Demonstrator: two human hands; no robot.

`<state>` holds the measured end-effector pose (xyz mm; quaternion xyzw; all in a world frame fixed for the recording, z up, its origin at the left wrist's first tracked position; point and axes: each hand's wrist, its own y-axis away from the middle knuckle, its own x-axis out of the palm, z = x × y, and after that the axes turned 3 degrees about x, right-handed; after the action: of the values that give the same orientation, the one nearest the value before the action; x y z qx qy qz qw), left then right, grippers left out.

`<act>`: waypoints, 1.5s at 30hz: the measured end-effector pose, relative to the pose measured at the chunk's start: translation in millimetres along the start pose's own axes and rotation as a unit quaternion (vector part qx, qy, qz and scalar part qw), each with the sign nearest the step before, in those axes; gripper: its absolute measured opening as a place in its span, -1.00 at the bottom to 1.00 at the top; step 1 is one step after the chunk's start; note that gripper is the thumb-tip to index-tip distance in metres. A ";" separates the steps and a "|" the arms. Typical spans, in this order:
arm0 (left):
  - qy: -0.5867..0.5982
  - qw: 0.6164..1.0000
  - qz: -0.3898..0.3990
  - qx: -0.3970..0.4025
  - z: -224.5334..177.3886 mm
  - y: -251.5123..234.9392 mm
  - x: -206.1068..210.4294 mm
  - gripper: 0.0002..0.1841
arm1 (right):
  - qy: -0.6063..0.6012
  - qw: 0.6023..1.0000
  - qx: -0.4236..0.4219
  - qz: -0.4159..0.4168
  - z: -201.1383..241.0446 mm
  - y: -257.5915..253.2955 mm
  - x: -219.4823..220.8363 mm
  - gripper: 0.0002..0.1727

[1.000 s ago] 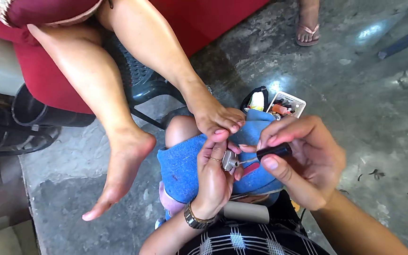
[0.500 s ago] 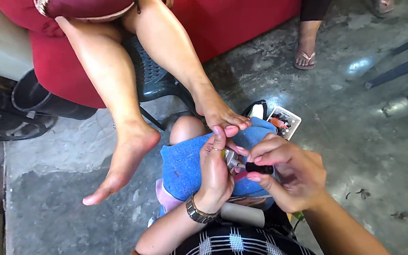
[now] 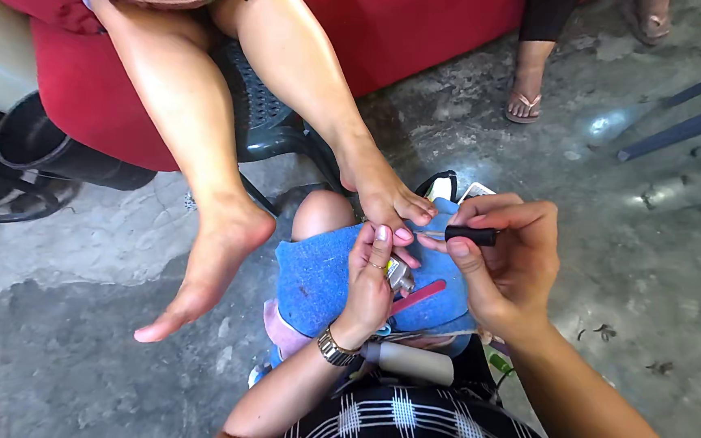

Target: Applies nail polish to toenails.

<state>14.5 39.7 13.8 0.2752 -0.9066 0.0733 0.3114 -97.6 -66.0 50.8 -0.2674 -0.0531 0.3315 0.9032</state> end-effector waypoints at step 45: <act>-0.050 0.998 0.041 0.023 0.9 -10.3 -18.8 -0.81 | 0.174 0.979 -0.088 0.060 -1.6 1.3 4.6 -0.81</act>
<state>31.9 39.3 1.3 0.2478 -0.9296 0.0932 0.2563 -94.3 -63.0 48.4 -0.4019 0.0921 0.3280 0.8499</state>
